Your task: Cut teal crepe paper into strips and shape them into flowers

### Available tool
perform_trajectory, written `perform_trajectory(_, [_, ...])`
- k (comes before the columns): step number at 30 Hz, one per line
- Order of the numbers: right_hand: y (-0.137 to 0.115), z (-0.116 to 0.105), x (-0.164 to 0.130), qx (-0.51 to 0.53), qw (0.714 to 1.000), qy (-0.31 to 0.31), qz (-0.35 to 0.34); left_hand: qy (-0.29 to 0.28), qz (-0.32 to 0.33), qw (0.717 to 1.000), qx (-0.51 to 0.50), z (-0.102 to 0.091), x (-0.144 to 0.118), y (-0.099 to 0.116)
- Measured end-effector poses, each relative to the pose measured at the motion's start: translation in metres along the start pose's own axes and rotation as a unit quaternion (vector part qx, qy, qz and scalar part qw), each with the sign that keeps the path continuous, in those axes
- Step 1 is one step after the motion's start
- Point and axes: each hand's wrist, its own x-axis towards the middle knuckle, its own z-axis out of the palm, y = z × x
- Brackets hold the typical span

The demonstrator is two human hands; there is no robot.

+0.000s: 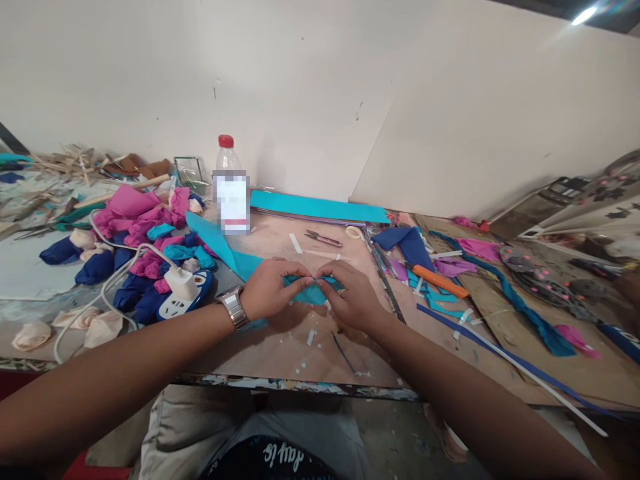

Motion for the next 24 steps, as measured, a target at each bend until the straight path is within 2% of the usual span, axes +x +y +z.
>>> perform_trajectory(10, [-0.0016, -0.0017, 0.0008, -0.004, 1.0, -0.01, -0.003, 0.0, 0.018, 1.0, 0.015, 0.0007, 0.0007, -0.0028])
perform_trajectory(16, [-0.0023, -0.0007, 0.0003, 0.022, 0.999, -0.023, 0.031, 0.001, 0.046, 0.998, 0.051, 0.0017, -0.0003, -0.0037])
perform_trajectory(24, [-0.0008, -0.0032, 0.0008, 0.015, 0.999, -0.041, -0.003, -0.006, 0.068, 0.995, 0.079, 0.0042, -0.0004, -0.0072])
